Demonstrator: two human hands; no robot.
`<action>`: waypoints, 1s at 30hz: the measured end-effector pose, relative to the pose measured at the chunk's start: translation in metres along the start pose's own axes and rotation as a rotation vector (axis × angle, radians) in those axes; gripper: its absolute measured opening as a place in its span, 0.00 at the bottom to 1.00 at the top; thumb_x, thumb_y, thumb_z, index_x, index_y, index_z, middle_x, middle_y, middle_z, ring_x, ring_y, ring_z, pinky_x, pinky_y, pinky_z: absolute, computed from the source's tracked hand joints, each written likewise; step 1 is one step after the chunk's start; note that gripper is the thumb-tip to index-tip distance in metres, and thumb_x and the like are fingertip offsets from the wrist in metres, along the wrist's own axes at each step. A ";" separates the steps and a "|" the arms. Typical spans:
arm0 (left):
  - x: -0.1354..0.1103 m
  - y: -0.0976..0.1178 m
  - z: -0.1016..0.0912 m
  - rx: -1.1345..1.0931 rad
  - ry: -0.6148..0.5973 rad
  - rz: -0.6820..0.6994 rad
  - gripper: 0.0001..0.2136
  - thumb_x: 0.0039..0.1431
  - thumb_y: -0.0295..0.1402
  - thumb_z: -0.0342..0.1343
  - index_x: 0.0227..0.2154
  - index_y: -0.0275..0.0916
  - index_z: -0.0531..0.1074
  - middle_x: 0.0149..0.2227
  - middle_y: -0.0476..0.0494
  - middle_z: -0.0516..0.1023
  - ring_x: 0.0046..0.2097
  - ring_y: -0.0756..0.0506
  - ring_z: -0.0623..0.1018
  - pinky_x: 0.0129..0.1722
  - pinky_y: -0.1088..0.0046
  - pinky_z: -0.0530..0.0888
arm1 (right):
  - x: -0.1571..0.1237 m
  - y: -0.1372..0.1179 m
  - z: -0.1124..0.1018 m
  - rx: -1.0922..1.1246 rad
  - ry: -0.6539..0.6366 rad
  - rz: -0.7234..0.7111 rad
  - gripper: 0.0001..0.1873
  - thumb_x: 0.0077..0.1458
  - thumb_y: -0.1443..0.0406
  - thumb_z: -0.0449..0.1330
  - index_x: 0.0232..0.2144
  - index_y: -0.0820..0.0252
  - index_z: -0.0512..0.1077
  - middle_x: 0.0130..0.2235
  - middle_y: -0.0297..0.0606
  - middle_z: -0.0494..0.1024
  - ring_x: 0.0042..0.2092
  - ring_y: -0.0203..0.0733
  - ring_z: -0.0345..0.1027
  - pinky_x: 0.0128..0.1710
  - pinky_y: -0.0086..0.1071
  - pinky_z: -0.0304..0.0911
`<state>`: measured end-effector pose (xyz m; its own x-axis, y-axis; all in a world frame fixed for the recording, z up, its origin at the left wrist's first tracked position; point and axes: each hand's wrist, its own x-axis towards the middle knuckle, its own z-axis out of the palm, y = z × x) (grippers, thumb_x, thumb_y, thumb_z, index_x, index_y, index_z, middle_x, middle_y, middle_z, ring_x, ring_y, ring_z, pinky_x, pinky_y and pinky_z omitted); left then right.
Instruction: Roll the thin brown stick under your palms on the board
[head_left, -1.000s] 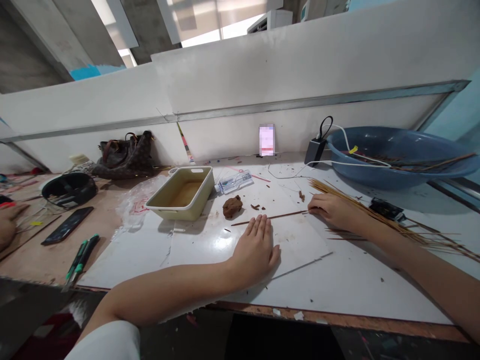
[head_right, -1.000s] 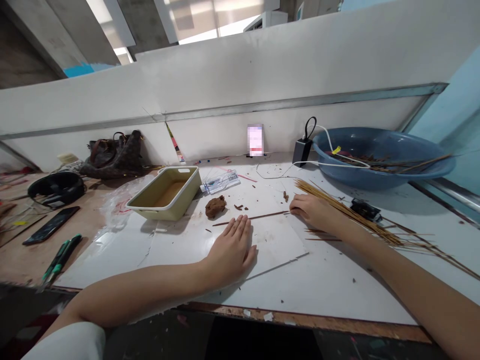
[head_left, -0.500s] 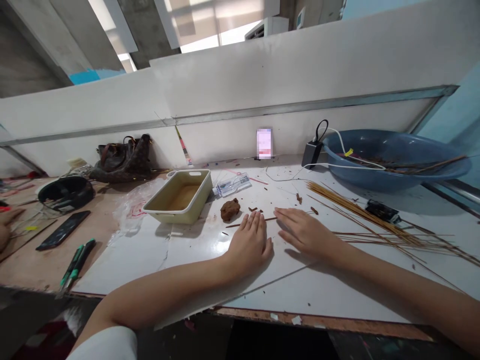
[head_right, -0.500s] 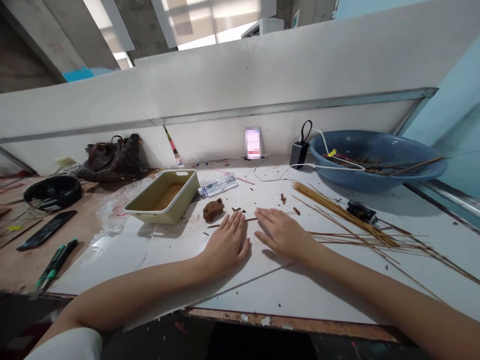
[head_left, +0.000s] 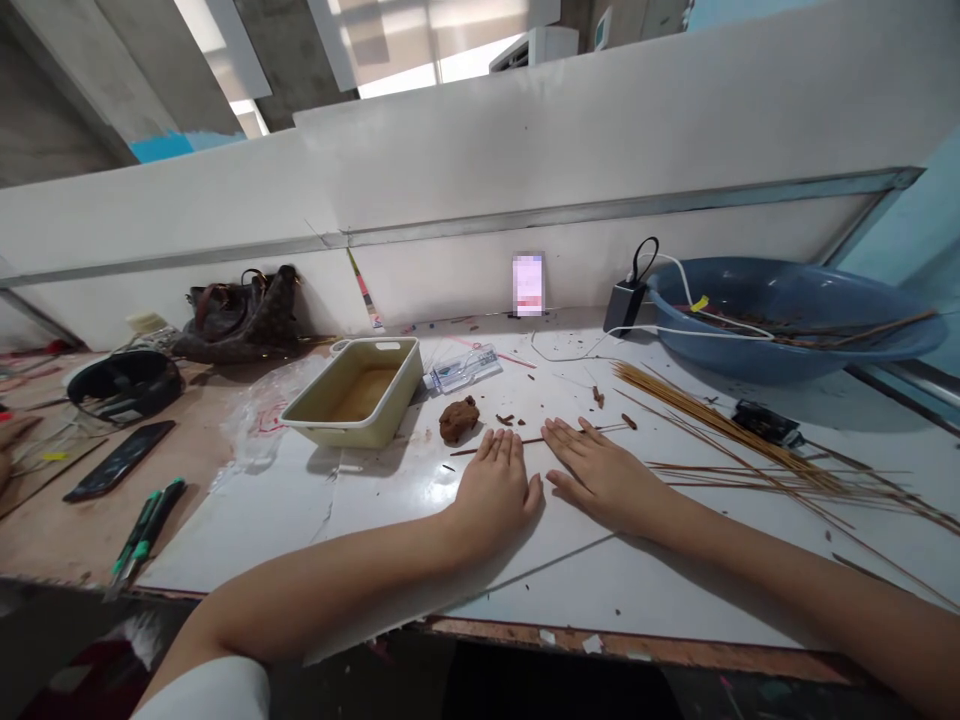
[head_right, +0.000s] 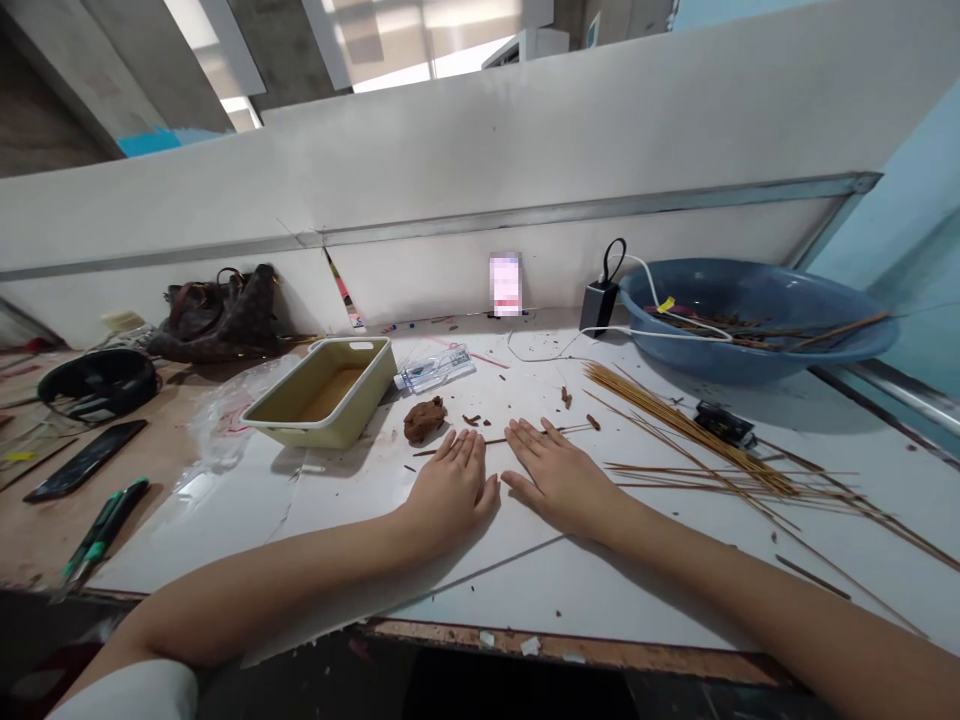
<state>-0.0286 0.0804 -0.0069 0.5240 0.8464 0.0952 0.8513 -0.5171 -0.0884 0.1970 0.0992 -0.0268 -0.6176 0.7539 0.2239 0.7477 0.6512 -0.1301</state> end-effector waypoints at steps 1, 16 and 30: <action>-0.001 0.000 0.000 0.005 -0.002 -0.006 0.34 0.77 0.43 0.40 0.70 0.15 0.62 0.71 0.18 0.67 0.74 0.33 0.65 0.77 0.56 0.52 | -0.001 -0.001 -0.001 -0.006 0.005 -0.004 0.38 0.77 0.49 0.45 0.76 0.67 0.56 0.74 0.54 0.60 0.76 0.55 0.52 0.76 0.58 0.49; -0.014 0.000 0.001 0.005 0.001 -0.042 0.37 0.76 0.48 0.38 0.70 0.15 0.61 0.71 0.16 0.65 0.74 0.30 0.65 0.75 0.52 0.56 | -0.008 0.003 0.000 -0.014 0.044 -0.022 0.37 0.77 0.49 0.46 0.77 0.65 0.54 0.73 0.54 0.63 0.75 0.54 0.56 0.76 0.56 0.50; -0.017 0.001 -0.003 0.033 -0.043 -0.047 0.37 0.76 0.48 0.38 0.69 0.14 0.62 0.69 0.14 0.67 0.72 0.28 0.68 0.73 0.49 0.61 | -0.013 0.001 -0.002 -0.074 0.038 -0.018 0.37 0.77 0.50 0.46 0.72 0.73 0.63 0.70 0.60 0.67 0.73 0.57 0.61 0.75 0.56 0.51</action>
<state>-0.0367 0.0647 -0.0052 0.4811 0.8748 0.0572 0.8734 -0.4726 -0.1178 0.2062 0.0899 -0.0278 -0.6222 0.7377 0.2619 0.7536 0.6551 -0.0548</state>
